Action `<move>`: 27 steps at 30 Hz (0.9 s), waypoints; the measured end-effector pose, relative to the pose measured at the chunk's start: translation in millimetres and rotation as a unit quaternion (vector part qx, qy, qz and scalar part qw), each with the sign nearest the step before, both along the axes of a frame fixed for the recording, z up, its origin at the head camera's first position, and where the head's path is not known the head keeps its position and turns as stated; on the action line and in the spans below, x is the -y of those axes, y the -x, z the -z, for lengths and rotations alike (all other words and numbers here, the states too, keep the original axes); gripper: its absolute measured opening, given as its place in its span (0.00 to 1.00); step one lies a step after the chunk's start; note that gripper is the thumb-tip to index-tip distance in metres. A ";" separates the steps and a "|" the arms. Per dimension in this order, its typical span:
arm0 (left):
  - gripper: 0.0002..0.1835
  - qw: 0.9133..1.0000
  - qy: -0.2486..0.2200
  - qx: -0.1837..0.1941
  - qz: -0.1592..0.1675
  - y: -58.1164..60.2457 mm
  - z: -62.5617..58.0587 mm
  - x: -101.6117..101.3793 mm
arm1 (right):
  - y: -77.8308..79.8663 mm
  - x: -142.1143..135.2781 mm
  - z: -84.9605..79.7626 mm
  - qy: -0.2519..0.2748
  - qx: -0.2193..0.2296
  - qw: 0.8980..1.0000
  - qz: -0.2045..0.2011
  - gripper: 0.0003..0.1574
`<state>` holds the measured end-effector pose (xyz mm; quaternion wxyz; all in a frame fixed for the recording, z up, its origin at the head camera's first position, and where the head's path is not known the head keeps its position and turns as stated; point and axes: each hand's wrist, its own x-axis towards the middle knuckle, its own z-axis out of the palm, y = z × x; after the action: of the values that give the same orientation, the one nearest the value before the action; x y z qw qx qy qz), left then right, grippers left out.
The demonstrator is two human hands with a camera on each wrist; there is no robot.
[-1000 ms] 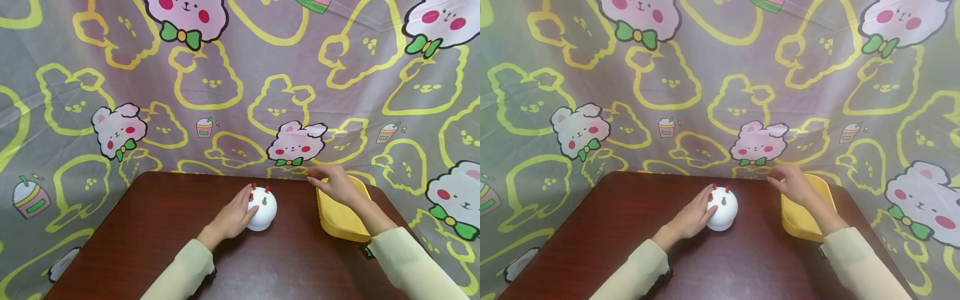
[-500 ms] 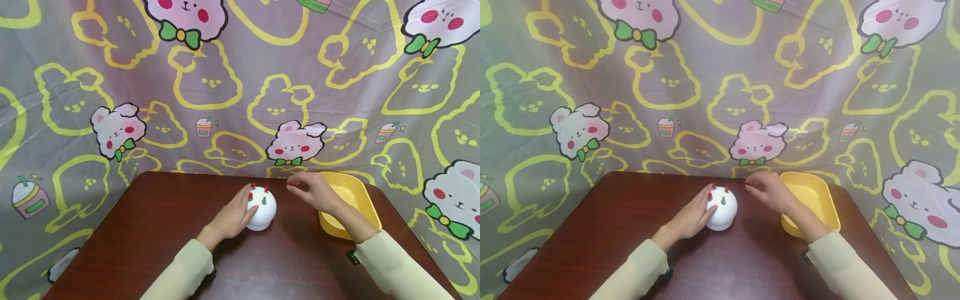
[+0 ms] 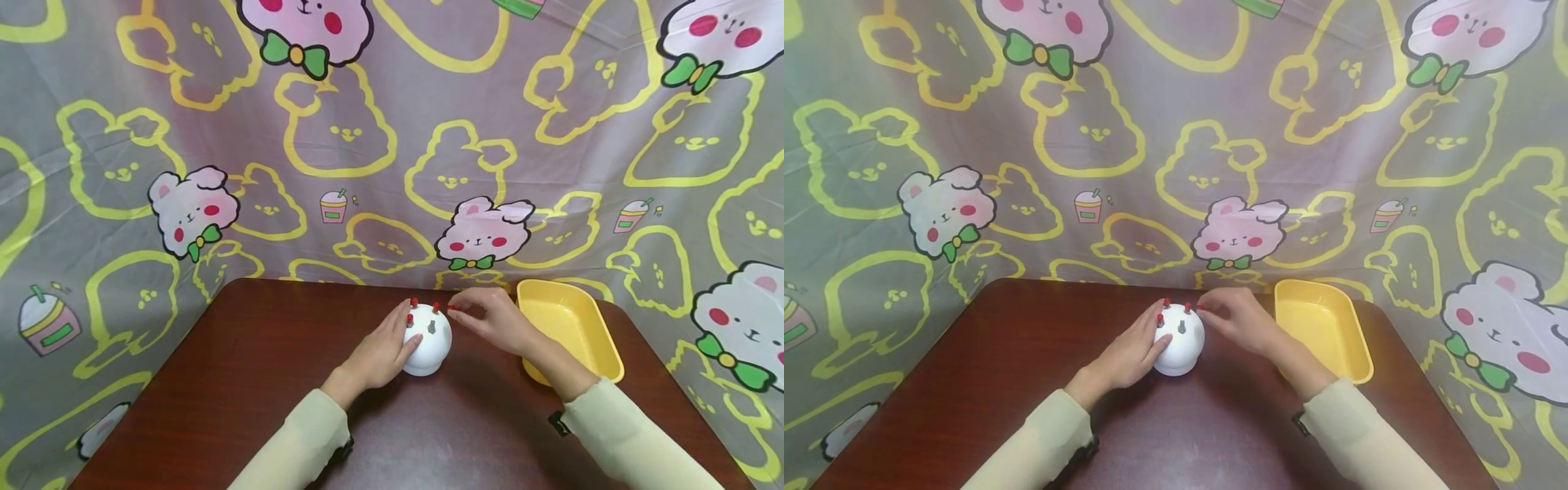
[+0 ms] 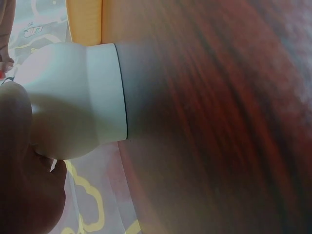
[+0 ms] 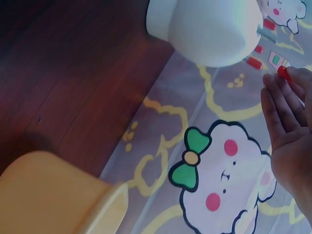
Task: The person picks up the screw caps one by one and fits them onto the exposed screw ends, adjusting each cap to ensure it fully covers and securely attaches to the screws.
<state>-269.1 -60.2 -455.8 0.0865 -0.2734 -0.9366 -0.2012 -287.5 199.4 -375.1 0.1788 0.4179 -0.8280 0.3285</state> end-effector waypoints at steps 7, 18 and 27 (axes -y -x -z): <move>0.42 1.000 -0.003 -0.005 0.002 0.5 0.0 0.0 | -3.0 12.5 0.9 0.007 0.007 1.000 -0.021 0.12; 0.42 1.000 -0.008 -0.008 0.007 0.0 0.0 0.3 | -1.9 21.6 6.5 -0.001 0.014 0.999 -0.030 0.12; 0.42 1.000 -0.001 0.005 0.002 0.4 -0.5 0.1 | -2.0 24.0 9.1 -0.008 0.018 1.000 -0.023 0.12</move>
<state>-269.5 -60.3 -455.3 0.0818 -0.2743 -0.9362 -0.2039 -285.5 175.4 -384.3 0.1523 0.4322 -0.8240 0.3333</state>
